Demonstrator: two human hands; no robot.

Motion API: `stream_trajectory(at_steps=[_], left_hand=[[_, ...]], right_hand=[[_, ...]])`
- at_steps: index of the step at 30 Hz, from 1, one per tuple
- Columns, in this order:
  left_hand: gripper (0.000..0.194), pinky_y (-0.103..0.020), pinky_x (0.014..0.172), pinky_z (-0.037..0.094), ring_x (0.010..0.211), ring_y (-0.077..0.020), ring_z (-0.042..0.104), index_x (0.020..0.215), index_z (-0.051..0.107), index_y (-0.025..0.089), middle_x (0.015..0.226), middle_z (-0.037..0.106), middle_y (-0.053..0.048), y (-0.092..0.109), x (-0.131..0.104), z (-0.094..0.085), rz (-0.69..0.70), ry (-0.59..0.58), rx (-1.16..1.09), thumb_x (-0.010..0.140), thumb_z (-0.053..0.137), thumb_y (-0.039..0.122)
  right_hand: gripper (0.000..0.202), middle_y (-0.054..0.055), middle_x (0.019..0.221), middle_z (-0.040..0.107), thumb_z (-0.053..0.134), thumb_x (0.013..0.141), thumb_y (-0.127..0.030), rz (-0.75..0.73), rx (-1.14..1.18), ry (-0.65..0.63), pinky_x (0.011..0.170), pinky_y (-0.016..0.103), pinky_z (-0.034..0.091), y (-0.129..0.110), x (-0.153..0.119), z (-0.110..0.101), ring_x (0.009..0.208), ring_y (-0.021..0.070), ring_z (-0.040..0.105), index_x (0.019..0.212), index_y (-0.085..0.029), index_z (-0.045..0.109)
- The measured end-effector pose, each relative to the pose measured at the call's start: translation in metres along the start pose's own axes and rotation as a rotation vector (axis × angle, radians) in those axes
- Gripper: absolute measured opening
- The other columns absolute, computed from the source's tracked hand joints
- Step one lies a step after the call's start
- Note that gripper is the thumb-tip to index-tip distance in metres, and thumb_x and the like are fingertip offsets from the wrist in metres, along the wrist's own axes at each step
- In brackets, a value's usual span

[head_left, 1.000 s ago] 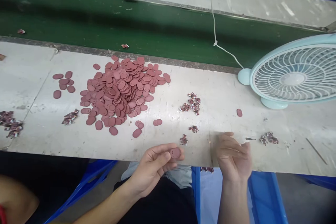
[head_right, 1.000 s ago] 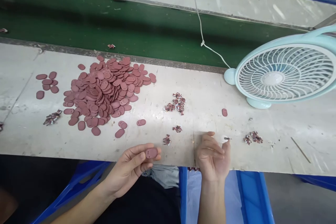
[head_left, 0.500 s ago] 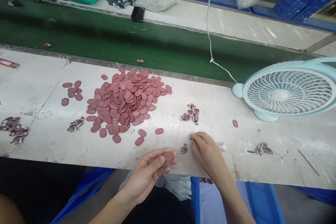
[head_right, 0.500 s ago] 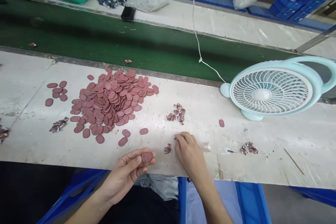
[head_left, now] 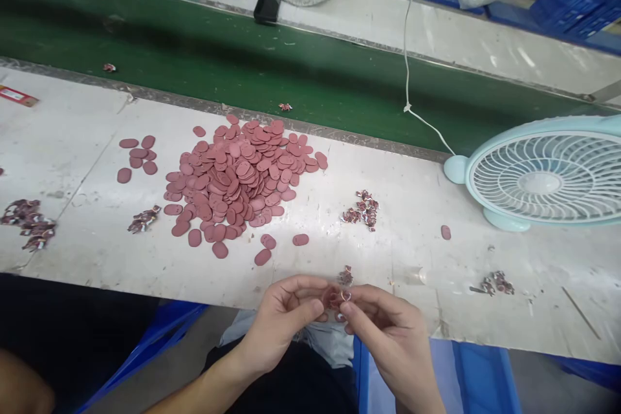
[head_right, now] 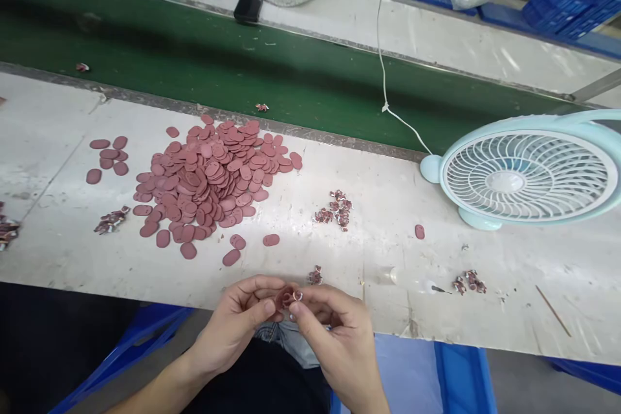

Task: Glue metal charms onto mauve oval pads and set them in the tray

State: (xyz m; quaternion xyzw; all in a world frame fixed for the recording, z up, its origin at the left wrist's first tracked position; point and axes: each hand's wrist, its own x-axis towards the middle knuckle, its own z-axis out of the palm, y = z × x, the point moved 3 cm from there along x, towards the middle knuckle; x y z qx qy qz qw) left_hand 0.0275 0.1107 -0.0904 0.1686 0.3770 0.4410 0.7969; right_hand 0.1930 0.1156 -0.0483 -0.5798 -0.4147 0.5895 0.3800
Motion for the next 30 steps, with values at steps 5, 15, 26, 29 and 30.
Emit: stream_trajectory(at_steps=[5,15,26,29,30], left_hand=[[0.013,-0.024,0.077,0.057,0.086,-0.0159,0.074,0.096,0.078,0.020,0.097,0.082,-0.005,0.000,0.004,0.000,0.009,-0.017,-0.011,0.082,0.081,0.022],[0.011,-0.029,0.071,0.056,0.073,-0.0162,0.070,0.074,0.079,0.017,0.093,0.081,-0.008,-0.003,0.004,0.001,0.014,0.028,0.079,0.080,0.081,0.025],[0.008,-0.030,0.077,0.058,0.077,-0.0173,0.072,0.077,0.080,0.018,0.090,0.081,-0.006,-0.002,0.005,0.012,0.089,0.022,0.114,0.084,0.078,0.021],[0.007,-0.033,0.077,0.059,0.081,-0.0201,0.073,0.078,0.079,0.018,0.098,0.081,-0.008,-0.004,0.007,0.014,0.086,0.043,0.109,0.082,0.079,0.023],[0.007,-0.033,0.078,0.059,0.085,-0.0215,0.074,0.078,0.079,0.018,0.101,0.081,-0.008,-0.006,0.008,0.014,0.093,0.060,0.111,0.082,0.080,0.023]], right_hand=[[0.012,0.004,0.088,0.079,0.078,0.086,-0.032,0.015,-0.009,-0.019,0.060,0.024,0.059,0.001,0.002,0.003,0.070,0.0165,0.072,0.096,-0.025,0.079],[0.009,0.003,0.089,0.079,0.076,0.089,-0.030,0.060,0.080,-0.109,0.068,0.024,0.060,0.000,0.006,0.003,0.072,0.0143,0.071,0.096,-0.025,0.077],[0.009,0.002,0.085,0.079,0.079,0.085,-0.027,0.001,0.218,-0.020,0.070,0.026,0.063,0.005,0.002,0.003,0.074,0.0155,0.074,0.093,-0.025,0.077],[0.010,0.003,0.085,0.079,0.078,0.086,-0.029,-0.015,0.219,0.032,0.068,0.027,0.064,0.009,0.002,0.001,0.070,0.0152,0.073,0.095,-0.025,0.077],[0.011,0.003,0.087,0.079,0.078,0.086,-0.031,-0.021,0.220,0.048,0.067,0.027,0.064,0.011,0.001,0.001,0.071,0.0157,0.073,0.095,-0.025,0.077]])
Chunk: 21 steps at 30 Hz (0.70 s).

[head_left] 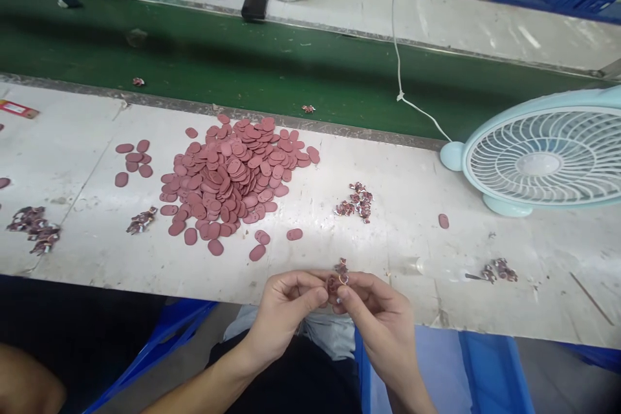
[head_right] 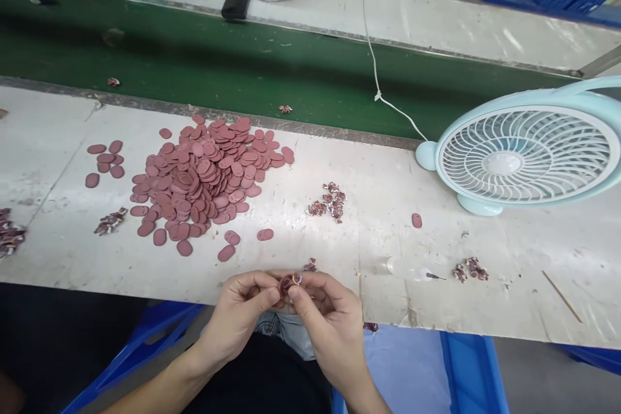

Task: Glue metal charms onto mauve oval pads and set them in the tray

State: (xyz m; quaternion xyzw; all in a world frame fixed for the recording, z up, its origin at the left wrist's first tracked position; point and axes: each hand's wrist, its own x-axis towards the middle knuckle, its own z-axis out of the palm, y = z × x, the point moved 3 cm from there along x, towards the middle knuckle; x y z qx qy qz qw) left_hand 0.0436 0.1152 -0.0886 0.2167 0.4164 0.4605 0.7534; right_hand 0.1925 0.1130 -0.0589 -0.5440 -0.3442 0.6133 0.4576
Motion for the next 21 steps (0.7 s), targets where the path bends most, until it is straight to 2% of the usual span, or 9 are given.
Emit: stream_trajectory(at_steps=[4,6,8,11,14,16,18,20,21], left_hand=[[0.008,-0.034,0.083,0.059,0.100,-0.0258,0.073,0.078,0.078,0.018,0.110,0.079,-0.010,-0.005,0.003,0.002,0.042,0.073,0.048,0.080,0.081,0.025],[0.008,-0.034,0.082,0.059,0.103,-0.0270,0.072,0.079,0.078,0.018,0.114,0.077,-0.010,-0.007,0.004,0.005,0.053,0.079,0.071,0.080,0.081,0.026],[0.007,-0.037,0.086,0.059,0.106,-0.0283,0.072,0.081,0.079,0.019,0.118,0.076,-0.011,-0.008,0.002,0.008,0.061,0.051,0.101,0.081,0.081,0.026],[0.005,-0.043,0.100,0.054,0.115,-0.0306,0.068,0.086,0.079,0.021,0.123,0.075,-0.011,-0.007,-0.003,0.011,0.090,-0.028,0.201,0.083,0.079,0.025],[0.006,-0.043,0.102,0.052,0.118,-0.0303,0.067,0.091,0.079,0.023,0.123,0.074,-0.010,0.000,-0.007,0.002,0.144,-0.037,0.371,0.087,0.074,0.023],[0.007,-0.038,0.096,0.055,0.112,-0.0279,0.069,0.090,0.078,0.024,0.116,0.076,-0.008,0.008,-0.009,-0.009,0.231,0.027,0.486,0.088,0.072,0.022],[0.006,-0.033,0.088,0.058,0.107,-0.0257,0.070,0.089,0.077,0.024,0.109,0.076,-0.006,0.014,-0.011,-0.021,0.319,0.108,0.570,0.088,0.071,0.022],[0.005,-0.030,0.082,0.059,0.103,-0.0244,0.070,0.088,0.076,0.024,0.105,0.076,-0.006,0.017,-0.012,-0.031,0.361,0.170,0.632,0.089,0.071,0.024],[0.005,-0.029,0.080,0.060,0.102,-0.0239,0.070,0.088,0.075,0.023,0.104,0.076,-0.005,0.017,-0.013,-0.036,0.367,0.187,0.658,0.089,0.070,0.024]], right_hand=[[0.018,0.006,0.098,0.079,0.077,0.087,-0.033,-0.020,0.013,0.024,0.067,0.029,0.064,0.008,-0.001,-0.004,0.084,0.0204,0.074,0.102,-0.025,0.077],[0.020,0.007,0.100,0.078,0.077,0.087,-0.032,-0.019,0.026,0.023,0.068,0.029,0.064,0.013,-0.002,-0.008,0.085,0.0200,0.073,0.105,-0.024,0.076],[0.020,0.007,0.099,0.077,0.077,0.087,-0.030,-0.020,0.068,0.027,0.070,0.030,0.063,0.019,-0.006,-0.014,0.084,0.0190,0.072,0.106,-0.024,0.076],[0.018,0.006,0.094,0.076,0.076,0.088,-0.026,-0.027,0.157,0.049,0.067,0.029,0.062,0.027,-0.022,-0.033,0.083,0.0192,0.072,0.105,-0.024,0.074],[0.017,0.005,0.088,0.071,0.077,0.085,-0.024,-0.112,0.205,0.162,0.054,0.027,0.058,0.031,-0.058,-0.074,0.071,0.0180,0.069,0.102,-0.025,0.074],[0.017,0.005,0.085,0.068,0.079,0.082,-0.025,-0.220,0.196,0.343,0.047,0.027,0.054,0.034,-0.089,-0.114,0.064,0.0168,0.065,0.097,-0.025,0.074],[0.017,0.004,0.083,0.065,0.081,0.078,-0.029,-0.264,0.117,0.583,0.051,0.030,0.055,0.044,-0.118,-0.160,0.061,0.0156,0.061,0.093,-0.025,0.073],[0.022,0.002,0.085,0.066,0.083,0.077,-0.035,-0.203,-0.013,0.797,0.060,0.033,0.058,0.066,-0.136,-0.205,0.062,0.0142,0.062,0.093,-0.025,0.071],[0.025,0.002,0.090,0.068,0.083,0.078,-0.036,-0.163,-0.055,0.861,0.061,0.033,0.057,0.081,-0.140,-0.225,0.064,0.0144,0.063,0.096,-0.025,0.071]])
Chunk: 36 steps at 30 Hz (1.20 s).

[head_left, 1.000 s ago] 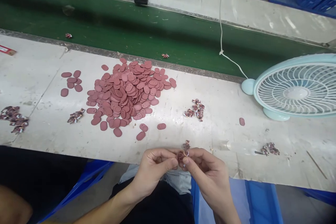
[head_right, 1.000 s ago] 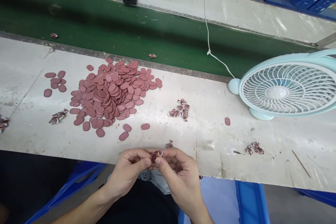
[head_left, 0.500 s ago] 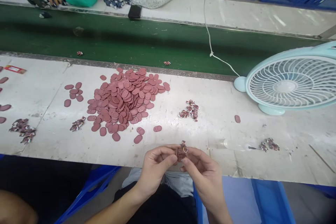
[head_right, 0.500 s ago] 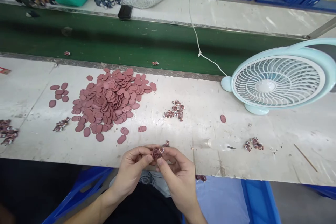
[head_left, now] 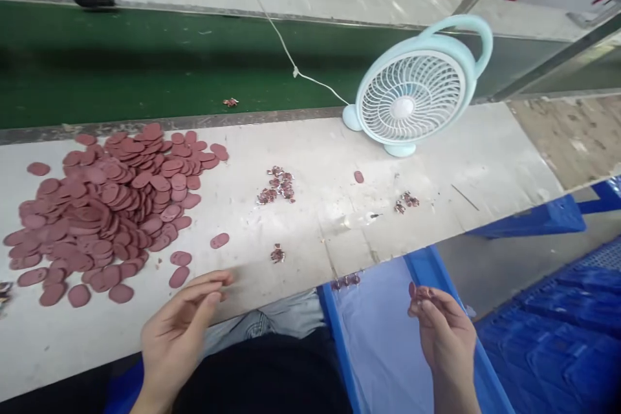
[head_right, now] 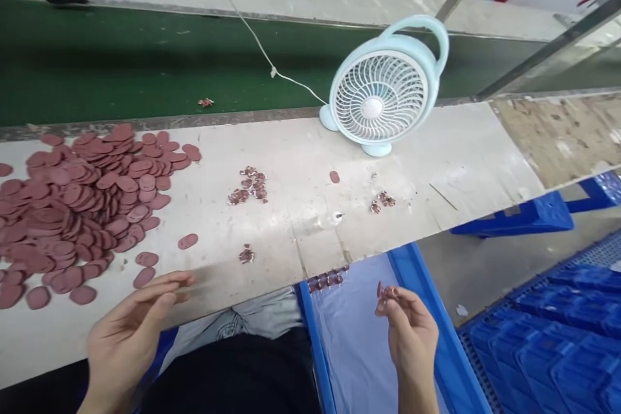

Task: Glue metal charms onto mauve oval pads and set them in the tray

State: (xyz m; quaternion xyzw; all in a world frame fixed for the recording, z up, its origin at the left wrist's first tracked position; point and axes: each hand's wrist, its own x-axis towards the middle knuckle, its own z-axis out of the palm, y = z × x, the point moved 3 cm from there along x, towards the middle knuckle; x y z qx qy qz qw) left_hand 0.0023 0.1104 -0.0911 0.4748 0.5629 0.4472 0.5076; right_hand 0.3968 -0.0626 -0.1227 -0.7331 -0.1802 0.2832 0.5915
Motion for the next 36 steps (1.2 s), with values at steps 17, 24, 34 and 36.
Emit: stream_trajectory(at_steps=[17,24,34,36], left_hand=[[0.008,-0.022,0.082,0.062,0.085,-0.0157,0.075,0.094,0.076,0.023,0.094,0.078,-0.001,-0.022,0.003,-0.003,0.152,0.056,0.212,0.086,0.074,0.023],[0.008,-0.022,0.083,0.062,0.087,-0.0157,0.075,0.094,0.076,0.022,0.097,0.077,-0.002,-0.026,0.004,-0.002,0.144,0.037,0.184,0.088,0.072,0.024],[0.008,-0.023,0.083,0.062,0.089,-0.0165,0.074,0.095,0.076,0.022,0.098,0.077,-0.003,-0.027,0.003,-0.006,0.151,0.020,0.154,0.088,0.072,0.023],[0.008,-0.023,0.083,0.062,0.088,-0.0168,0.074,0.095,0.076,0.022,0.098,0.077,-0.003,-0.028,0.004,-0.006,0.153,0.018,0.146,0.088,0.072,0.023]], right_hand=[[0.029,0.007,0.112,0.069,0.064,0.098,-0.037,0.035,-0.794,-0.105,0.085,0.041,0.059,0.189,0.080,-0.007,0.094,0.0200,0.068,0.117,-0.016,0.065],[0.029,0.007,0.114,0.068,0.063,0.098,-0.037,-0.031,-0.911,-0.148,0.085,0.041,0.058,0.195,0.082,-0.001,0.095,0.0202,0.068,0.119,-0.016,0.064],[0.029,0.007,0.113,0.068,0.062,0.099,-0.037,-0.061,-0.995,-0.160,0.084,0.040,0.059,0.195,0.083,0.002,0.094,0.0196,0.068,0.119,-0.016,0.064],[0.029,0.007,0.113,0.068,0.063,0.099,-0.037,-0.061,-1.004,-0.154,0.084,0.040,0.059,0.194,0.083,0.003,0.094,0.0195,0.068,0.119,-0.017,0.064]])
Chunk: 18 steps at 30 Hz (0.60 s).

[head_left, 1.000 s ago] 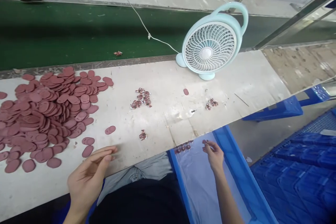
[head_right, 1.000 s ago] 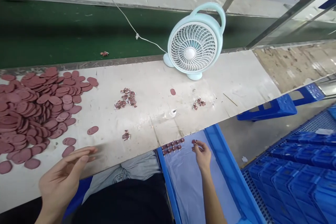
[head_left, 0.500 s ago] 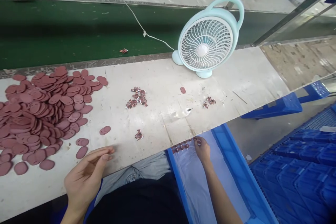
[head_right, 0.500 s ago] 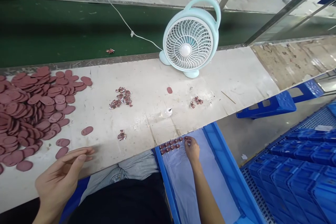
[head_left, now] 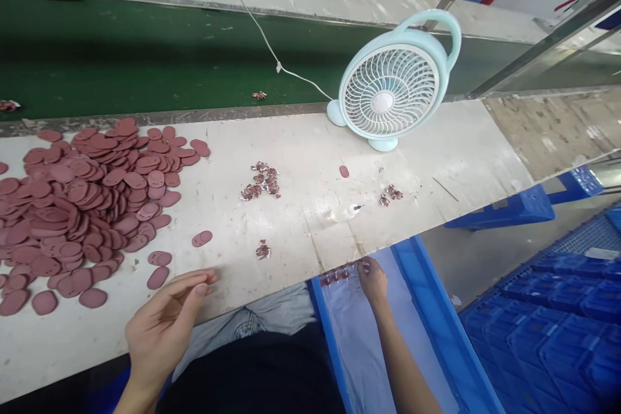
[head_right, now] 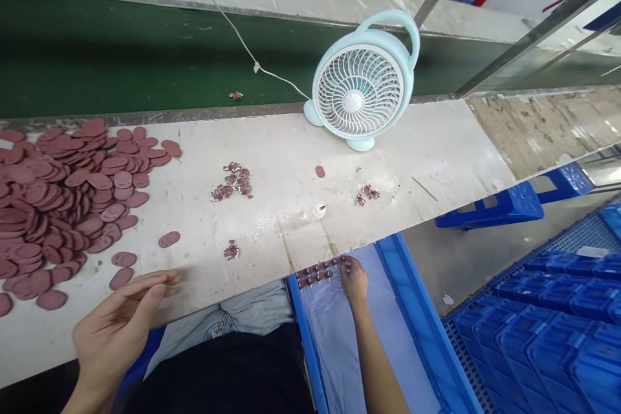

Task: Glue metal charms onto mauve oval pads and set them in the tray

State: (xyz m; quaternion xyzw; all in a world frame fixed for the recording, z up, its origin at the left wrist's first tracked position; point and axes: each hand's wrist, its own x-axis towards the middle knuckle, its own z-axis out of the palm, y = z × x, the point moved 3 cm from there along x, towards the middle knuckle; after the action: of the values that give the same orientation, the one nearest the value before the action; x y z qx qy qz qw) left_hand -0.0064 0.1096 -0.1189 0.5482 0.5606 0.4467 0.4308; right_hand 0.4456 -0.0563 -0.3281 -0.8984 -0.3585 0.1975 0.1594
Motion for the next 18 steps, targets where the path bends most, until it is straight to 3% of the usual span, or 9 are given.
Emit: stream_trajectory(at_steps=[13,16,18], left_hand=[[0.010,-0.029,0.085,0.062,0.088,-0.0188,0.073,0.096,0.076,0.022,0.098,0.077,-0.004,-0.006,0.000,-0.004,0.019,-0.022,-0.017,0.086,0.073,0.023],[0.011,-0.032,0.088,0.062,0.088,-0.0191,0.073,0.097,0.076,0.022,0.098,0.076,-0.004,-0.007,0.000,-0.004,0.019,-0.025,-0.028,0.087,0.073,0.022],[0.011,-0.034,0.091,0.062,0.089,-0.0195,0.073,0.097,0.076,0.022,0.099,0.077,-0.005,-0.009,0.000,-0.005,0.015,-0.026,-0.025,0.087,0.072,0.022]], right_hand=[[0.026,0.006,0.107,0.069,0.064,0.098,-0.037,0.015,0.035,0.031,0.081,0.039,0.059,-0.016,0.000,-0.005,0.089,0.0183,0.068,0.113,-0.015,0.066],[0.026,0.005,0.105,0.070,0.065,0.097,-0.037,0.028,0.089,0.113,0.079,0.037,0.059,-0.033,-0.004,-0.023,0.087,0.0174,0.068,0.110,-0.015,0.066],[0.027,0.006,0.101,0.071,0.065,0.096,-0.039,0.024,0.148,0.222,0.077,0.038,0.059,-0.053,-0.016,-0.049,0.086,0.0195,0.069,0.108,-0.015,0.066]])
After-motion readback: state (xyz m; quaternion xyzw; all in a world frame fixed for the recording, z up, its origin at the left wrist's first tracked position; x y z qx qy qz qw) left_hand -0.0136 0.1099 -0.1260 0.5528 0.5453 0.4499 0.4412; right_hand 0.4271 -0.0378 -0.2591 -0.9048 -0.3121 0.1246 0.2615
